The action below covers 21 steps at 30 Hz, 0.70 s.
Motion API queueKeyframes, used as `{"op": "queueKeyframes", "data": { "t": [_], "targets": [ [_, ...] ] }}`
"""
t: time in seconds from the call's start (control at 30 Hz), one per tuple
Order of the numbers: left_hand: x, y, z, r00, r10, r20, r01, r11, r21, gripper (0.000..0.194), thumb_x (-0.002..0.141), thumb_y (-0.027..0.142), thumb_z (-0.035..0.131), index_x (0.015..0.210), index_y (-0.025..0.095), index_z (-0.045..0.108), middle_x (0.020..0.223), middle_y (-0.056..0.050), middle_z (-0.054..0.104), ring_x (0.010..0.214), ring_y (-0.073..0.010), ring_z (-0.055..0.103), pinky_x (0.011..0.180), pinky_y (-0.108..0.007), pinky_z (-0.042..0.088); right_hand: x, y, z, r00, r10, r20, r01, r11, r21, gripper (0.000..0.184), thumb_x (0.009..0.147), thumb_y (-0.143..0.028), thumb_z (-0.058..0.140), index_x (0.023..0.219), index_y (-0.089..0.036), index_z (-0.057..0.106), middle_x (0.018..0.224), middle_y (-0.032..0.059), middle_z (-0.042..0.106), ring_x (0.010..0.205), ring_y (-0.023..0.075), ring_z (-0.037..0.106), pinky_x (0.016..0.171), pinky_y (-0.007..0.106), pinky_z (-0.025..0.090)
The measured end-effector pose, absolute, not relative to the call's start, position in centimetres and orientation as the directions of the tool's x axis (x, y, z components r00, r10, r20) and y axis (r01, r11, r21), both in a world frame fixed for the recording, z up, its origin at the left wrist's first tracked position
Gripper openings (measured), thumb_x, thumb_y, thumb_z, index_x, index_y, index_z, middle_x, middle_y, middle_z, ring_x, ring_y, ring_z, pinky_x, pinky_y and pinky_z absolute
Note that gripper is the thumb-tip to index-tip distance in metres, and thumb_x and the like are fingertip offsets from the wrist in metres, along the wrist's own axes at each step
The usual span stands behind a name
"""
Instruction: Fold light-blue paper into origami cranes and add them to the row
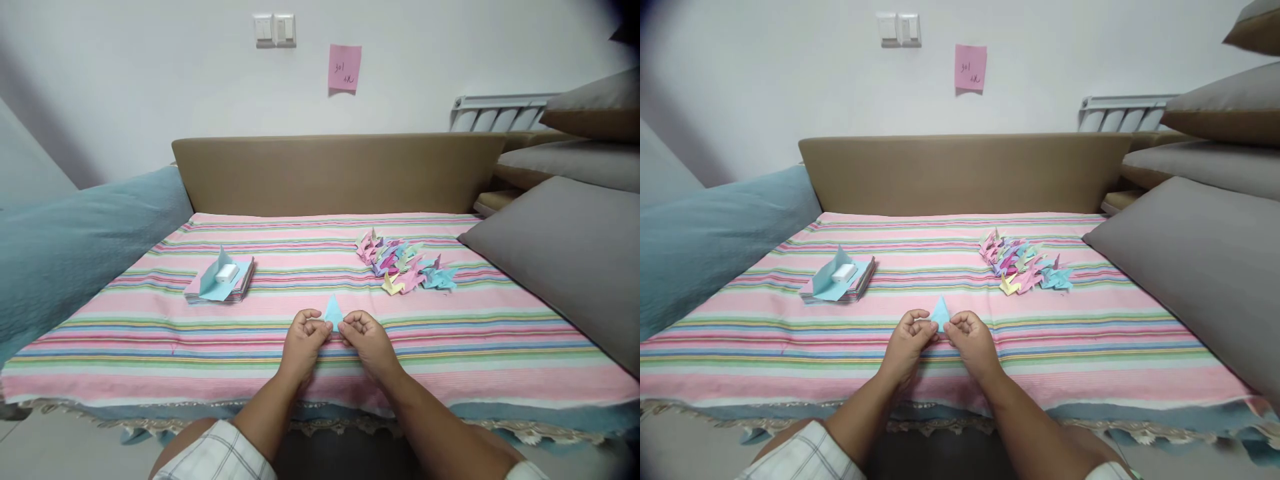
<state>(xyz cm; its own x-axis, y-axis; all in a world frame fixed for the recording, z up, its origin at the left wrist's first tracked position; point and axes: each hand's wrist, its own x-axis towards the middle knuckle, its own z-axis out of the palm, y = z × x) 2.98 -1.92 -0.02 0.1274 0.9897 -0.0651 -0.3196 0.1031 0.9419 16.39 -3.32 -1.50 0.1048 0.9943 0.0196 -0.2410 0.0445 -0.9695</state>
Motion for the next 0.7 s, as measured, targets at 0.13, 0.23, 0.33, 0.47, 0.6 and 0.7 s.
{"op": "queueKeyframes", "data": {
  "t": [0.13,0.23,0.33,0.47,0.6,0.7],
  "targets": [
    [3.1,-2.0,-0.1,0.123,0.99,-0.075,-0.304,0.109,0.946,0.051,0.057,0.036,0.078,0.094,0.017,0.049,0.06,0.004,0.061,0.054,-0.0087,0.055,0.061,-0.022,0.042,16.2,-3.2,-1.7,0.127,0.992,0.0,-0.27,0.034,-0.962,0.038,0.062,-0.043,0.073,0.081,-0.02,0.049,0.061,-0.0057,0.052,0.051,0.0084,0.047,0.052,0.023,0.04],
    [3.1,-2.0,-0.1,0.117,0.993,-0.033,-0.28,0.065,0.958,0.049,0.056,0.037,0.078,0.092,0.017,0.051,0.06,0.004,0.062,0.055,-0.0089,0.055,0.06,-0.022,0.041,16.2,-3.3,-1.8,0.113,0.994,0.004,-0.289,0.036,-0.957,0.04,0.065,-0.041,0.072,0.09,-0.02,0.049,0.064,-0.0049,0.053,0.053,0.0084,0.048,0.053,0.022,0.041],
    [3.2,-2.2,-0.1,0.11,0.994,-0.001,-0.254,0.029,0.967,0.05,0.057,0.037,0.077,0.095,0.017,0.051,0.062,0.003,0.063,0.057,-0.0107,0.057,0.06,-0.022,0.041,16.2,-3.4,-1.8,0.074,0.997,0.015,-0.293,0.037,-0.955,0.046,0.066,-0.041,0.071,0.101,-0.019,0.051,0.069,-0.0032,0.055,0.056,0.0089,0.049,0.055,0.022,0.041],
    [3.5,-2.7,0.1,0.123,0.992,0.025,-0.232,0.004,0.973,0.052,0.059,0.037,0.076,0.101,0.018,0.051,0.064,0.002,0.065,0.061,-0.0125,0.059,0.063,-0.023,0.042,16.1,-3.5,-1.7,0.007,1.0,-0.017,-0.276,-0.015,-0.961,0.04,0.068,-0.049,0.068,0.091,-0.018,0.059,0.073,0.0,0.057,0.06,0.0103,0.049,0.057,0.023,0.042],
    [3.4,-2.8,0.5,0.145,0.989,0.019,-0.249,0.018,0.968,0.053,0.059,0.037,0.077,0.102,0.018,0.055,0.07,0.0,0.065,0.065,-0.0125,0.059,0.065,-0.023,0.043,16.3,-3.7,-1.3,-0.007,1.0,0.002,-0.175,0.001,-0.985,0.037,0.07,-0.054,0.064,0.075,-0.018,0.06,0.064,-0.0018,0.053,0.056,0.0101,0.045,0.056,0.023,0.039],
    [2.9,-2.6,0.7,0.181,0.983,0.007,-0.252,0.039,0.967,0.046,0.058,0.039,0.077,0.095,0.016,0.064,0.08,-0.003,0.066,0.073,-0.0137,0.058,0.069,-0.024,0.043,16.4,-4.0,-0.6,-0.078,0.996,0.043,-0.04,0.04,-0.998,0.034,0.071,-0.051,0.064,0.071,-0.017,0.061,0.059,-0.0034,0.049,0.057,0.0102,0.042,0.057,0.023,0.037]
  ]
}}
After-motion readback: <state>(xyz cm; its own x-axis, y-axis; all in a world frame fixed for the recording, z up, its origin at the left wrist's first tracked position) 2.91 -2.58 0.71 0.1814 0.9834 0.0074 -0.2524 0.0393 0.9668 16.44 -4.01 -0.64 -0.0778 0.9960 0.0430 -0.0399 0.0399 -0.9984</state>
